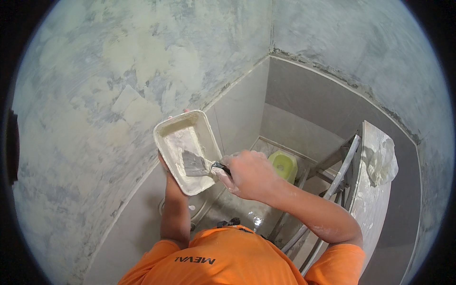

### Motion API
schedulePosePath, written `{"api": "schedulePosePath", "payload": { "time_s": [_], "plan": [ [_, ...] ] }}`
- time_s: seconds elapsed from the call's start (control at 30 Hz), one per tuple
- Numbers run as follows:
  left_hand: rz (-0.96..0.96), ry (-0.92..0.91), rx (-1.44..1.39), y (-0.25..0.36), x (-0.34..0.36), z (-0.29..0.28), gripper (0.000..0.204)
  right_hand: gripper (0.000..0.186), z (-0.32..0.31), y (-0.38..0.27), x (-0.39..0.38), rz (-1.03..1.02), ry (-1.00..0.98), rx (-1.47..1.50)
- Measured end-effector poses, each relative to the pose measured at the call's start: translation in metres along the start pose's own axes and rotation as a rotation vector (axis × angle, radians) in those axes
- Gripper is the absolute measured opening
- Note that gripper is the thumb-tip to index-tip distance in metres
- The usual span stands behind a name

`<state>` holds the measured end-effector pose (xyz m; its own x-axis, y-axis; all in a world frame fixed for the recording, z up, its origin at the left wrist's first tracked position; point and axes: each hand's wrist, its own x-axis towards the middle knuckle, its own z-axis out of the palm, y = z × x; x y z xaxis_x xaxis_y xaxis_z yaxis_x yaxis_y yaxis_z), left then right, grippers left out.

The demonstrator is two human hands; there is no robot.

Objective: The person applies plaster to a bathroom wall using a putty knife, then mixes more plaster in a small plastic container by adding water from a faucet and stirring with the knife.

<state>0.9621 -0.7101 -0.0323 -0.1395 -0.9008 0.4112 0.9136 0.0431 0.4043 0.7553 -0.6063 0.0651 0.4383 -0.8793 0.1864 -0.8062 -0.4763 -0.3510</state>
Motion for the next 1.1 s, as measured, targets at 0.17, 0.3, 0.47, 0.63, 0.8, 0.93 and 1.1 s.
{"api": "schedulePosePath", "payload": {
  "time_s": [0.17,0.3,0.47,0.63,0.8,0.93,1.1],
  "plan": [
    [0.025,-0.015,0.192,0.007,0.007,-0.005,0.07,0.022,-0.014,0.012,-0.001,0.116,-0.043,0.262],
    [0.061,-0.063,0.077,0.025,0.012,-0.007,0.08,0.02,-0.032,0.02,-0.01,-0.016,0.05,0.186],
    [-0.06,-0.207,0.618,0.039,0.027,0.005,0.075,0.017,-0.042,0.001,-0.012,-0.075,0.099,-0.21],
    [-0.338,-0.294,0.656,0.015,0.043,0.011,0.059,0.015,-0.028,-0.008,0.012,-0.151,-0.178,-0.468],
    [-0.7,-0.235,0.618,-0.016,0.064,0.014,0.047,0.019,-0.005,0.004,0.027,-0.168,-0.185,-0.322],
    [-0.753,-0.243,0.638,-0.028,0.075,-0.002,0.043,0.015,-0.01,0.022,0.032,-0.046,-0.266,-0.199],
    [-0.818,-0.147,0.699,-0.044,0.086,-0.016,0.043,0.018,-0.02,0.035,0.024,-0.05,-0.28,-0.085]
  ]
}}
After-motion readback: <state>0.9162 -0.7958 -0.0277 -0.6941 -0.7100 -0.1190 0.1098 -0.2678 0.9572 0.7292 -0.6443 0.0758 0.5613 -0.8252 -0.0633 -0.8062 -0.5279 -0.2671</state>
